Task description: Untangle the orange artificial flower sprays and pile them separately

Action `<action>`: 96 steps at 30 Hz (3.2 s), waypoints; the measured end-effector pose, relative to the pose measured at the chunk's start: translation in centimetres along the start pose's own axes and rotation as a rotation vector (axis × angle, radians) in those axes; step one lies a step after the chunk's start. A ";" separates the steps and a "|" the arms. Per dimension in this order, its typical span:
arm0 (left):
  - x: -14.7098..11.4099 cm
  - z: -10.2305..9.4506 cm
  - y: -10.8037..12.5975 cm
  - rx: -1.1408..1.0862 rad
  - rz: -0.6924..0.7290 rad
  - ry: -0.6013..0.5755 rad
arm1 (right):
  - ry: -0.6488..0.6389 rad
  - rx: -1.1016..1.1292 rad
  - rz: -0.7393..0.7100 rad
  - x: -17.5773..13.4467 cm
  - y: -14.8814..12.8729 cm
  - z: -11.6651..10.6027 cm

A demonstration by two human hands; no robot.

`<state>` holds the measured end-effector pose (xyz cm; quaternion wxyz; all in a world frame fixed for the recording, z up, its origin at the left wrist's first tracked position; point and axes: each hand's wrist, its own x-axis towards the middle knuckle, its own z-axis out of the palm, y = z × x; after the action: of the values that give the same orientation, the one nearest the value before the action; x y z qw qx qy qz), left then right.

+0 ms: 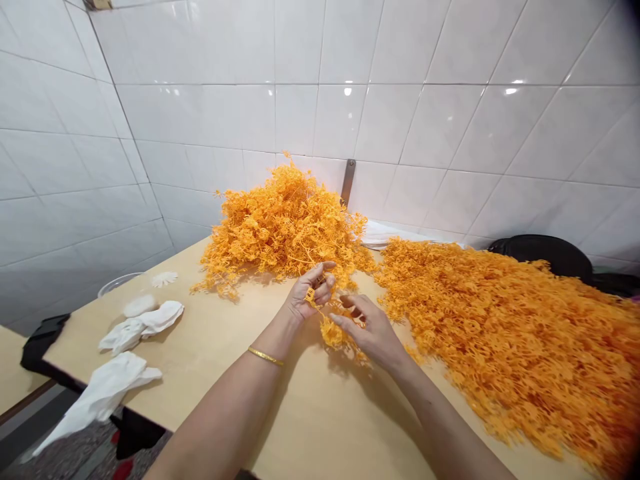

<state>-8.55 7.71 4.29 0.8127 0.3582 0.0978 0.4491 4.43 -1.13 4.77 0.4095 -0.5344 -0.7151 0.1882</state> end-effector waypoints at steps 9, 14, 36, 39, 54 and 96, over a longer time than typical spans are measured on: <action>0.0 0.4 4.5 -0.077 0.170 0.304 | 0.033 -0.270 -0.024 -1.5 -0.3 -1.8; -0.1 -0.8 9.4 0.041 0.300 0.453 | 0.142 -0.314 -0.050 -4.2 0.2 -4.7; -5.2 5.1 4.5 1.564 1.044 0.449 | 0.358 -0.091 0.038 -3.5 -1.6 -7.6; -4.3 7.0 0.6 1.398 0.676 0.224 | 0.263 -0.590 -0.064 -3.8 -0.3 -4.1; -0.1 3.1 -4.0 0.295 -0.026 0.221 | -0.082 -0.446 -0.113 -3.3 -2.5 -2.1; -1.1 6.9 -4.1 1.524 0.509 -0.215 | 0.310 -0.805 -0.073 -2.8 4.3 -4.5</action>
<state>-3.15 2.03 6.34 0.2234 0.8659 0.2137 0.3933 10.84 -2.96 3.28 0.2772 -0.6479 -0.6800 -0.2026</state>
